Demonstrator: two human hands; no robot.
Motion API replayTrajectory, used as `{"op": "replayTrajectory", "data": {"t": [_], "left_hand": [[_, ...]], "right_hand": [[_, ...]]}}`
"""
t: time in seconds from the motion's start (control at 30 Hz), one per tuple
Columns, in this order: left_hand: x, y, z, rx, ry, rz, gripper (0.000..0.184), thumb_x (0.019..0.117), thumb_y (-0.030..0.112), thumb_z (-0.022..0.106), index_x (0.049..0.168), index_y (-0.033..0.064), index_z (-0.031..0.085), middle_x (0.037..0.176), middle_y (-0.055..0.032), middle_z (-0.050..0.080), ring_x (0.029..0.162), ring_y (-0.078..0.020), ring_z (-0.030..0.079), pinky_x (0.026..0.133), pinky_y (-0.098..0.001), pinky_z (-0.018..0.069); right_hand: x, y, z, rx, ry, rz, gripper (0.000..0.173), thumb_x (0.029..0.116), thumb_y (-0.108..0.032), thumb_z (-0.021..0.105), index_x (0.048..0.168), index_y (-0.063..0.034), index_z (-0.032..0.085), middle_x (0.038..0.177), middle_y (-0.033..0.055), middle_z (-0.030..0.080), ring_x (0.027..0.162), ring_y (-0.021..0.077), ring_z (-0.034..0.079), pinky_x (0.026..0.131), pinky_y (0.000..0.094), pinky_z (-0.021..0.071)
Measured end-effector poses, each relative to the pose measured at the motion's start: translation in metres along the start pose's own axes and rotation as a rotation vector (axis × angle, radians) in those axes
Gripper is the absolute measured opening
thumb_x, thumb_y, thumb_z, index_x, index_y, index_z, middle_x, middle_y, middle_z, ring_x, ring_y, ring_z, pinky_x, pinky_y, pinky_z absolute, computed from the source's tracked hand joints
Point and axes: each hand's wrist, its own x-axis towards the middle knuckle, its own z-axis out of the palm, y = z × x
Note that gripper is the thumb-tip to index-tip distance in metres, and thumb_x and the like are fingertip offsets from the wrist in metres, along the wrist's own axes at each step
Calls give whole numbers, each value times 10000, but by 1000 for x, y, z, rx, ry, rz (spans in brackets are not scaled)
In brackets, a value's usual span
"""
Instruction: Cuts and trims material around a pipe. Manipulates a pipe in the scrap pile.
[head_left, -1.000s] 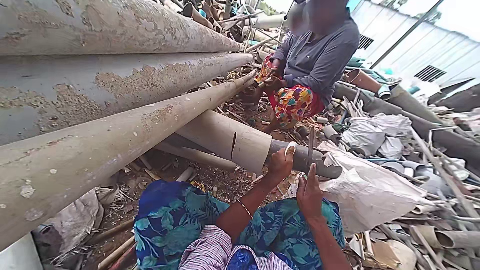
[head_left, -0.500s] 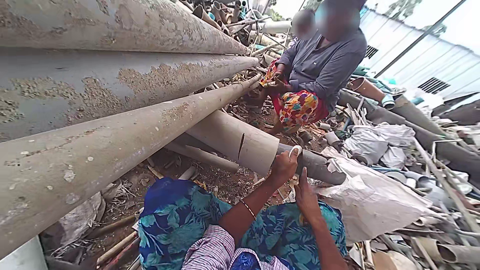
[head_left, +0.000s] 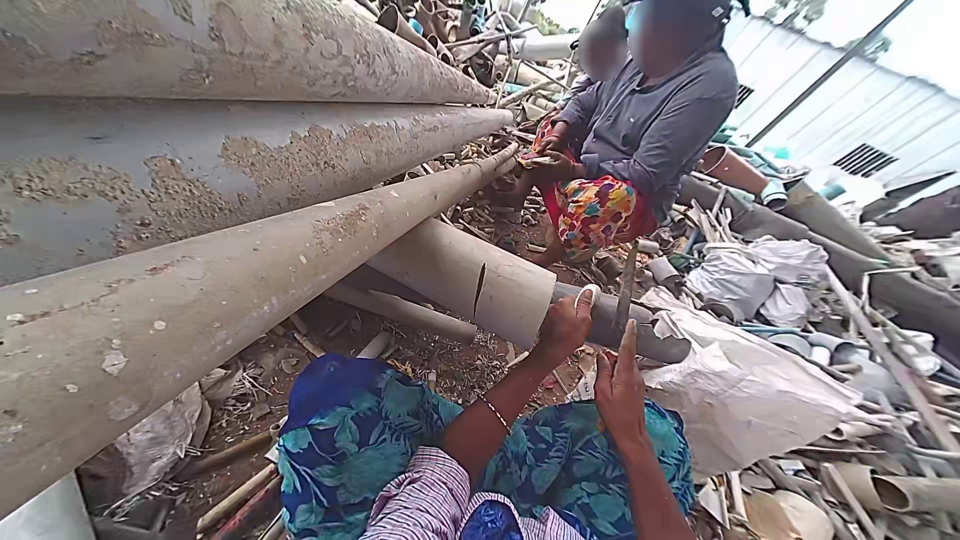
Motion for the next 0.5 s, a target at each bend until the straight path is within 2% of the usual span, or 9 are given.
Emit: {"op": "replayTrajectory", "data": {"t": [0.07,0.13,0.17,0.2,0.23,0.27,0.33,0.4,0.5], "left_hand": [[2,1,0,13,5,5,513,1139,309,313,1016,-69,638,864,-182,623,827,-291,626,822,-474,509],[1,2,-1,19,-7,-8,525,1143,312,287,1047,-67,638,878,-186,630,841,-292,634,831,-474,513],[1,2,-1,20,-14,-12,529,1144,313,276,1058,-64,637,887,-188,632,849,-293,636,837,-473,513],[1,2,-1,21,-18,-14,530,1145,313,272,1064,-64,635,897,-193,635,859,-297,639,845,-473,512],[0,2,0,21,-18,-10,530,1144,313,273,1073,-65,639,905,-197,641,863,-300,644,851,-474,515],[0,1,0,22,-13,-7,530,1143,314,281,1080,-66,645,910,-199,648,864,-303,649,852,-477,519],[2,4,-2,28,-6,-6,529,1143,324,279,1077,-60,638,910,-194,641,867,-303,645,853,-480,515],[0,2,-1,32,-17,-17,529,1143,320,276,1085,-62,639,920,-202,644,877,-311,644,861,-490,511],[3,0,1,36,0,-1,537,1142,321,280,1100,-64,652,899,-194,650,841,-299,643,839,-480,518]], "right_hand": [[0,-4,-1,-34,155,-101,613,1008,-42,457,1516,207,220,1270,414,576,888,410,694,785,468,559],[-3,-3,4,-103,200,-107,579,1005,-27,455,1477,244,260,1272,455,547,929,480,687,786,500,556],[-5,2,8,-148,133,-49,560,1009,-22,459,1486,217,290,1221,444,568,901,504,681,763,542,552],[-5,8,10,-171,-22,65,570,1026,-21,464,1539,141,275,1200,418,587,901,530,678,778,601,543],[-3,12,10,-162,-214,210,613,1050,-38,443,1604,42,191,1244,394,585,984,545,657,868,641,506],[-3,17,11,-143,-288,276,631,1055,-42,431,1622,0,157,1260,383,586,1021,552,644,904,653,484],[-3,16,9,-89,-168,202,619,1036,-19,441,1597,58,193,1259,401,586,1007,555,653,887,646,495],[-8,7,4,-55,14,63,626,1010,-4,444,1563,139,188,1306,412,560,985,514,674,856,574,533],[-4,0,4,-95,176,-74,593,1002,-22,447,1501,222,238,1217,426,583,862,459,685,743,502,559]]}}
